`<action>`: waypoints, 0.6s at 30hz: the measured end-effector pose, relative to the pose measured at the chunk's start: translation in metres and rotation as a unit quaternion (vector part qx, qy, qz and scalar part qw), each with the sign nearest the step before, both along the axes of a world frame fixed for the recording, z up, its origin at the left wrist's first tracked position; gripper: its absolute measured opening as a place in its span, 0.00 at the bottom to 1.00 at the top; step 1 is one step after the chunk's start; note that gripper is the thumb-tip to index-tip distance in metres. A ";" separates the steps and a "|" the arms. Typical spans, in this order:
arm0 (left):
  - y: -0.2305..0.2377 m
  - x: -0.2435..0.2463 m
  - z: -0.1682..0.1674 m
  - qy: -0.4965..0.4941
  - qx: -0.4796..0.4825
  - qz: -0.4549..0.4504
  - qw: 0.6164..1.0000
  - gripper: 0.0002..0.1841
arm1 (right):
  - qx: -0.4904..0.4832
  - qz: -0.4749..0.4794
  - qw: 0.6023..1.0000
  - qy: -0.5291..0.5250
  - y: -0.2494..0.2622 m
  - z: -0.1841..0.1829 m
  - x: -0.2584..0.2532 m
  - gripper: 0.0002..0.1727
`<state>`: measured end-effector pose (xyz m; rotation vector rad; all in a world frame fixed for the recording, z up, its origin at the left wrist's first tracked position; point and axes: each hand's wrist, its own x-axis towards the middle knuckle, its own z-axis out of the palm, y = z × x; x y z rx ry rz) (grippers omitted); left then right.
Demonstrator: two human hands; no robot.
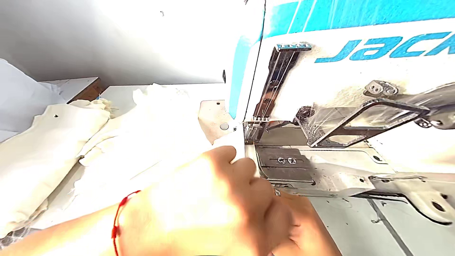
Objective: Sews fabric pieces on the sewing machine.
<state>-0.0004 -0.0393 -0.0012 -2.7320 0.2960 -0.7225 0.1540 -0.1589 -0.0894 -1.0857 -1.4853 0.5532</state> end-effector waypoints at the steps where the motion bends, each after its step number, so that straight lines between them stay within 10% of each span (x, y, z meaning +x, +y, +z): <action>1: -0.001 -0.001 -0.008 -0.022 -0.018 -0.013 0.999 0.20 | -0.001 0.004 1.000 -0.004 -0.001 0.002 0.000 0.10; 6: 0.027 -0.037 -0.045 0.020 -0.101 0.157 0.982 0.32 | -0.017 0.030 0.999 -0.005 0.000 -0.002 0.002 0.17; 9: 0.043 -0.065 -0.039 0.003 -0.016 0.210 0.978 0.09 | -0.022 0.049 0.998 0.015 0.002 -0.006 0.003 0.16; 13: 0.036 -0.074 -0.001 -0.011 0.052 0.267 0.962 0.11 | -0.010 0.058 0.997 0.043 0.007 -0.011 -0.003 0.14; 18: 0.008 -0.026 0.004 0.105 -0.113 0.083 0.985 0.20 | 0.001 0.031 0.999 0.021 -0.002 -0.001 -0.002 0.13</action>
